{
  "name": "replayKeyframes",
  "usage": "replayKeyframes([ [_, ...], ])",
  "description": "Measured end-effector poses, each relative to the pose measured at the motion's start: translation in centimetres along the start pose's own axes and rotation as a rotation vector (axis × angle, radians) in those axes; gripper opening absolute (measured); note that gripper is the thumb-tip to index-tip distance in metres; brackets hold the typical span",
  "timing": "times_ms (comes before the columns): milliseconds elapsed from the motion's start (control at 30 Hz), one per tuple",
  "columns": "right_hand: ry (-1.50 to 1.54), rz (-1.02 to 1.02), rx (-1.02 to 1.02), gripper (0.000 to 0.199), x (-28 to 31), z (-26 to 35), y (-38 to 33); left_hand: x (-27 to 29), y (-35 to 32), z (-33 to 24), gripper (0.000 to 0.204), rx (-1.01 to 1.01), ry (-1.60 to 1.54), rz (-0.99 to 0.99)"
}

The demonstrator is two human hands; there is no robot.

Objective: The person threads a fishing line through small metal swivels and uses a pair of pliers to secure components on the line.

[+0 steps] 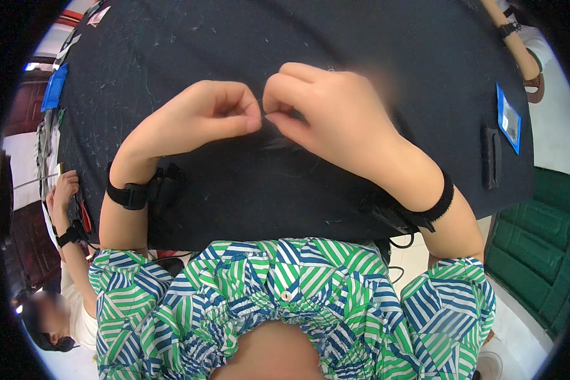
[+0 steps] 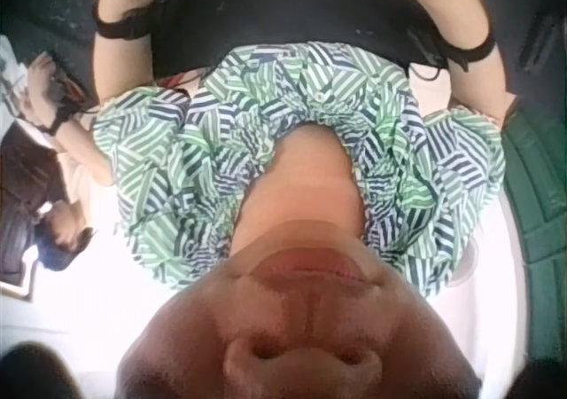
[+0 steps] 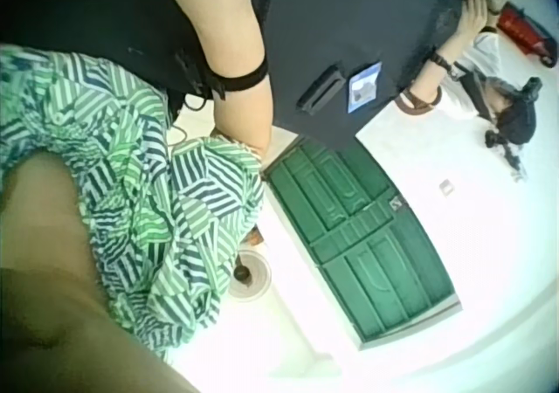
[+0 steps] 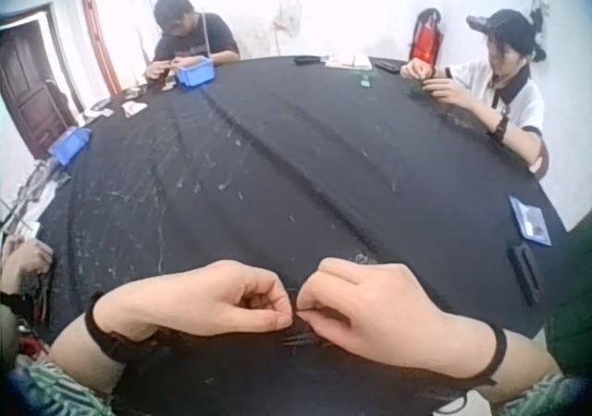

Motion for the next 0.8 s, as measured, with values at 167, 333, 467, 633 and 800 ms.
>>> replayKeyframes([
  [167,0.305,-0.008,-0.244,0.01,0.7,-0.8,-0.2,0.7,0.0,-0.9,0.027,0.061,-0.164,-0.099],
  [333,0.646,-0.087,-0.367,0.015,0.3,-1.4,-0.8,0.3,0.1,-1.3,0.026,0.04,-0.303,-0.183],
  [467,0.609,-0.075,-0.41,0.015,0.8,-1.3,-0.9,0.2,0.1,-1.3,0.024,0.001,-0.302,-0.217],
  [633,0.513,-0.041,-0.293,0.013,1.3,-0.7,-0.7,1.1,-0.1,-1.9,0.031,-0.214,-0.119,-0.496],
  [800,0.41,0.008,-0.278,0.011,2.5,0.6,-0.6,0.2,-0.3,-3.3,0.033,-0.222,-0.374,-0.191],
])
Point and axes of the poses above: each hand's wrist, its own y-axis towards the middle knuckle, its own x-axis out of the back of the hand, z = x × y, the point moved 6 cm from there along y, towards the middle knuckle, and after that the axes turned 13 degrees about y, right-handed, at the moved point
